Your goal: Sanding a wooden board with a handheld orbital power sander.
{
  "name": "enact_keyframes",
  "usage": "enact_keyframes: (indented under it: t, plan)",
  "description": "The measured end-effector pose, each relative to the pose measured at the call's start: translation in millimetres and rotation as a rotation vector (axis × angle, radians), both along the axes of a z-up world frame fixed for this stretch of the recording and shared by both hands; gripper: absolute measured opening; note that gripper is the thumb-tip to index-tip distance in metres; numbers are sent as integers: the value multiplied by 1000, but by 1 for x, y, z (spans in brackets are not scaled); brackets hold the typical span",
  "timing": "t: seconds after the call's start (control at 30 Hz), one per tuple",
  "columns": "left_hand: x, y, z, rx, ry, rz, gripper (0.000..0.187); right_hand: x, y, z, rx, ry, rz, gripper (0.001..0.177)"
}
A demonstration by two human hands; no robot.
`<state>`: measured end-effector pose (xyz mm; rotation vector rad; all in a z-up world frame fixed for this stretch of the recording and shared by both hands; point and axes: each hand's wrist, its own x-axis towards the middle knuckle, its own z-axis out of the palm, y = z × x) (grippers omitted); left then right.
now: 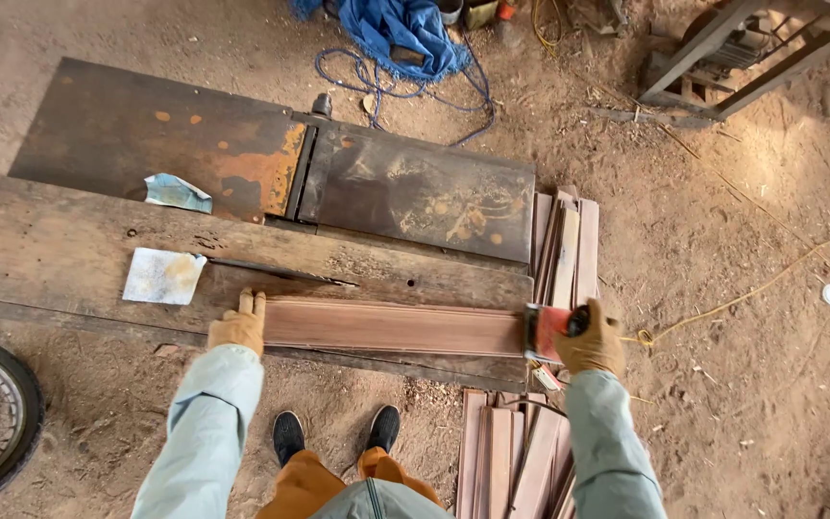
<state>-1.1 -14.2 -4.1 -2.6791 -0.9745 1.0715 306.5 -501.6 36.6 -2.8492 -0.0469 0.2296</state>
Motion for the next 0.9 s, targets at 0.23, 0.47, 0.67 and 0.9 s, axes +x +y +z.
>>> enact_keyframes:
  t: [0.23, 0.47, 0.67, 0.9]
  plan:
    - [87, -133, 102, -435, -329, 268, 29, -20, -98, 8, -146, 130, -165, 83]
    - [161, -192, 16, -345, -64, -382, 102, -72, -188, -49, -58, -24, -144, 98]
    - [174, -188, -69, -187, -221, -435, 63, -87, -263, -151, 163, -290, -137, 94]
    - [188, -184, -34, -428, -85, -338, 53, -95, -270, -147, 216, -366, -122, 96]
